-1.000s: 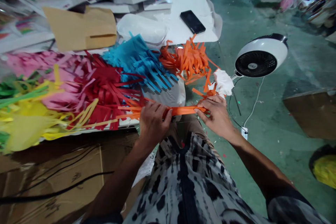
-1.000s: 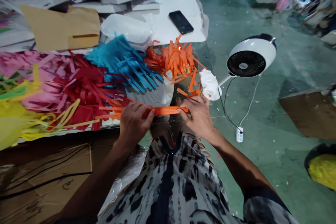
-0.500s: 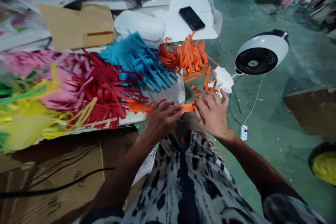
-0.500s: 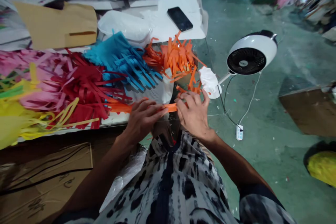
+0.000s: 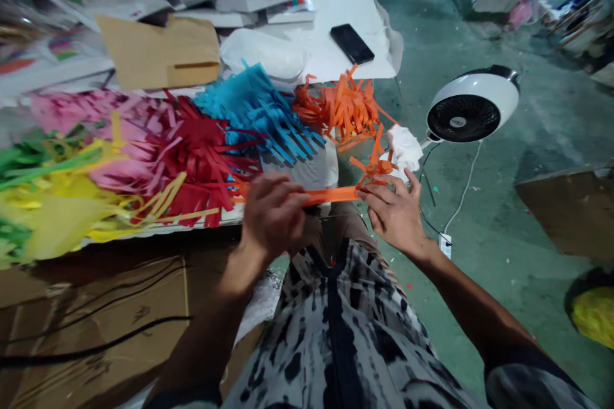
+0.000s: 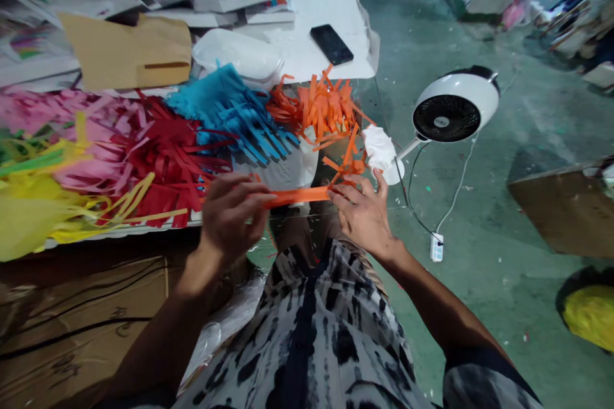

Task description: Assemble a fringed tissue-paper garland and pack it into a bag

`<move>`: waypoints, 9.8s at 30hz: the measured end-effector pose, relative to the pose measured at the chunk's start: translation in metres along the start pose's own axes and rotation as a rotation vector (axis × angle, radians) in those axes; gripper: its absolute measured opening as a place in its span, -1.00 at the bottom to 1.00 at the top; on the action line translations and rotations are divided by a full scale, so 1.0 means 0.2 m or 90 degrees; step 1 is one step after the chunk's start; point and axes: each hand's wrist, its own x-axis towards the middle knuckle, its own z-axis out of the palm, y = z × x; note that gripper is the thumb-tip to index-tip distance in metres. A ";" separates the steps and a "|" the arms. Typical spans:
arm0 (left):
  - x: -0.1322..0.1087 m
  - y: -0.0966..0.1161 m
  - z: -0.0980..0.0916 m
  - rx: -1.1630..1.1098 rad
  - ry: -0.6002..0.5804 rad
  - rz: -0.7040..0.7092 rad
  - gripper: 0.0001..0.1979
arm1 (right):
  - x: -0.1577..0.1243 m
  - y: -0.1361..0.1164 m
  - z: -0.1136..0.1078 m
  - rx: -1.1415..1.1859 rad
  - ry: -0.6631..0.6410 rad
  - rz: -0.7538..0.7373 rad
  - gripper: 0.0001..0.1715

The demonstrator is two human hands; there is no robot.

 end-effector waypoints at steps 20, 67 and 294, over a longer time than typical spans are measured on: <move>0.09 0.10 0.23 -0.050 -0.124 -0.061 -0.83 | 0.20 -0.02 0.03 0.037 -0.060 0.013 -0.69; 0.13 0.06 0.27 0.021 -0.161 0.020 -0.82 | 0.24 -0.01 0.05 0.028 -0.013 -0.041 -0.75; 0.04 -0.14 0.06 -0.803 0.228 -0.560 -0.75 | 1.28 -0.09 0.10 0.434 -0.005 0.048 -0.73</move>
